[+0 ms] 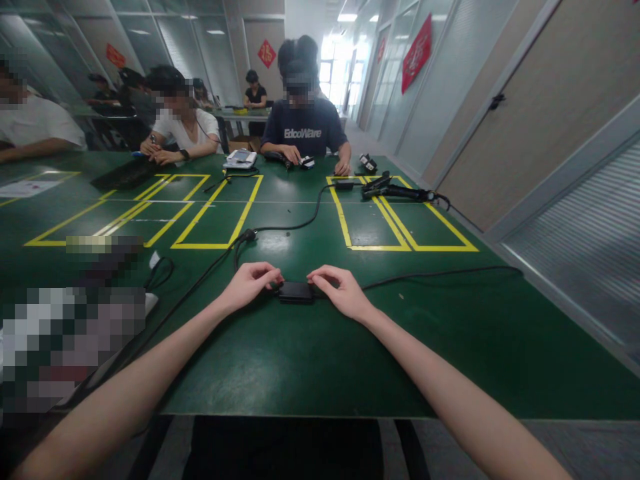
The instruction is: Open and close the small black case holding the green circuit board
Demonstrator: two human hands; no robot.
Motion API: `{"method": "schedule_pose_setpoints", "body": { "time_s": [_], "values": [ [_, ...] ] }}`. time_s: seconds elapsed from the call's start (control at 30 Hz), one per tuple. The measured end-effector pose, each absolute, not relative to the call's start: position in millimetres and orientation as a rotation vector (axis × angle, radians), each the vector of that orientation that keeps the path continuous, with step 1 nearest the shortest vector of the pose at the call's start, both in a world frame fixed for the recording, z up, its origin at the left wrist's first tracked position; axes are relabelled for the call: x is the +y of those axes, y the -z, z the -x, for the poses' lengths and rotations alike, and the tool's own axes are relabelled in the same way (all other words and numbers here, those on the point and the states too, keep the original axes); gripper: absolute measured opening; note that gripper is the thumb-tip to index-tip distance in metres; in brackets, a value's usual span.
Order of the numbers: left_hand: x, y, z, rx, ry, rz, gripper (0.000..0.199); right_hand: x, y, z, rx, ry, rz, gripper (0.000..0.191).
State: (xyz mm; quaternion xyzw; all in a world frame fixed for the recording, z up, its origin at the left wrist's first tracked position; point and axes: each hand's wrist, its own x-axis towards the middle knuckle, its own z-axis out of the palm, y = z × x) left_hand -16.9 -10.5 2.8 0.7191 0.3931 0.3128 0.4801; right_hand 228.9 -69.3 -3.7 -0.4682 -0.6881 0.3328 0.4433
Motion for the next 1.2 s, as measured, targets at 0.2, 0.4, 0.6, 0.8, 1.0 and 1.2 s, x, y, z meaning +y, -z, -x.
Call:
{"method": "schedule_pose_setpoints", "body": {
  "time_s": [0.2, 0.4, 0.6, 0.8, 1.0, 1.2],
  "values": [
    [-18.8, -10.7, 23.3, 0.798, -0.669, -2.266, 0.034, -73.8, -1.0, -232.1, -1.969, -0.604, 1.031, 0.019],
    [-19.6, -6.4, 24.4, 0.753, -0.578, -2.481, 0.036, -72.8, 8.5, -238.2, -2.158, -0.507, 1.025, 0.034],
    [-19.2, -3.7, 18.0, 0.782, -0.603, -2.606, 0.035, -73.1, 5.6, -230.8, -2.215, -0.355, 1.111, 0.033],
    [-16.2, -3.4, 13.7, 0.783, -0.551, -2.751, 0.028, -73.0, 5.1, -229.2, -2.25, -0.331, 1.122, 0.034],
    [-17.4, -5.1, 15.2, 0.775, -0.524, -2.771, 0.031, -72.6, 2.6, -229.6, -2.287, -0.246, 1.119, 0.025],
    [-20.2, -7.5, 17.1, 0.776, -0.505, -2.801, 0.033, -76.9, -0.2, -227.6, -2.271, -0.231, 1.074, 0.03]
  ]
}}
